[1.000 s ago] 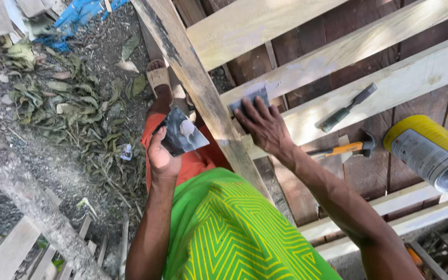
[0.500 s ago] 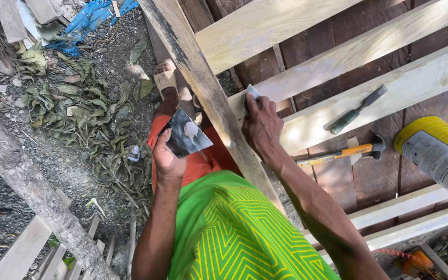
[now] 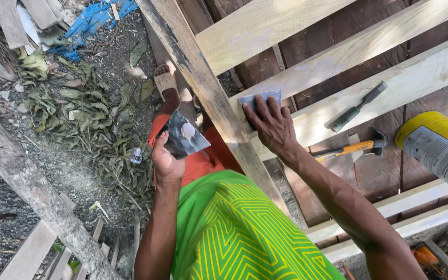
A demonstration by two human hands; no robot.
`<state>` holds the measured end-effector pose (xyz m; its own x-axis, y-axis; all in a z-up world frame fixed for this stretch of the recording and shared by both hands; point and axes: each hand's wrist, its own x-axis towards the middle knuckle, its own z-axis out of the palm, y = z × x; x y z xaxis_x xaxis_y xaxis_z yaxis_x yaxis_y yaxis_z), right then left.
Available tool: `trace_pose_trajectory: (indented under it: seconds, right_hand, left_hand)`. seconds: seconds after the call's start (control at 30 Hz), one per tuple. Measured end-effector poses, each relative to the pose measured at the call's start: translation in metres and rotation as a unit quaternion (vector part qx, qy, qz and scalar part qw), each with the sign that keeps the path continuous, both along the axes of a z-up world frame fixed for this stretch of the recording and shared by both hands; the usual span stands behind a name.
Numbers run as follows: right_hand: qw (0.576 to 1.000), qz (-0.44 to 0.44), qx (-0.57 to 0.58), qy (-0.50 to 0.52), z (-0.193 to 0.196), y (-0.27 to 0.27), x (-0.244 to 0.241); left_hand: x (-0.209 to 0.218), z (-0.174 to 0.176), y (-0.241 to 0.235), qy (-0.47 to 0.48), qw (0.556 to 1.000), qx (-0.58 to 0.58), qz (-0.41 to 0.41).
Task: The person sands the surface of a wooden pallet using sandpaper held in both hands. The person moves along the length of the pallet, smoothing multiple slats and edges.
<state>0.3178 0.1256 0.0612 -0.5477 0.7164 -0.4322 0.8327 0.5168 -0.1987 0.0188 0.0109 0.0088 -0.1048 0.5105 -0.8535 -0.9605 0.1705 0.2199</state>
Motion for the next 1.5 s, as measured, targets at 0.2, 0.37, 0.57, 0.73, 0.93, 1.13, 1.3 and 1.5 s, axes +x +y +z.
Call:
trace_pose_trajectory:
  seconds: [0.2, 0.37, 0.57, 0.73, 0.93, 1.13, 1.3, 1.5]
  right_hand:
    - [0.999, 0.044, -0.008, -0.021, -0.032, -0.015, 0.005]
    - [0.998, 0.059, -0.002, -0.003, -0.013, -0.011, 0.009]
    - [0.999, 0.001, -0.027, 0.038, 0.002, 0.006, -0.016]
    - [0.993, -0.102, -0.039, 0.052, 0.018, 0.016, -0.011]
    - [0.997, -0.052, -0.051, 0.041, 0.008, 0.005, 0.006]
    - [0.982, -0.155, 0.056, 0.096, 0.02, 0.042, 0.073]
    - [0.992, -0.098, -0.009, 0.073, 0.033, 0.038, 0.1]
    - [0.941, -0.244, 0.049, 0.23, 0.103, 0.026, 0.161]
  left_hand:
    - [-0.002, 0.007, -0.001, -0.006, 1.0, -0.013, -0.001]
    - [-0.001, -0.002, -0.004, -0.002, 1.0, 0.0, 0.011]
    - [-0.006, 0.001, -0.002, -0.005, 0.999, 0.035, -0.008]
    - [-0.008, 0.009, 0.02, 0.012, 0.999, 0.034, -0.039]
    - [0.001, -0.001, 0.045, 0.001, 0.994, -0.032, -0.109]
    - [0.041, 0.021, 0.091, 0.053, 0.981, 0.038, -0.185]
    - [0.085, 0.035, 0.124, 0.058, 0.972, 0.012, -0.226]
    - [0.162, 0.018, 0.173, 0.122, 0.932, 0.114, -0.321]
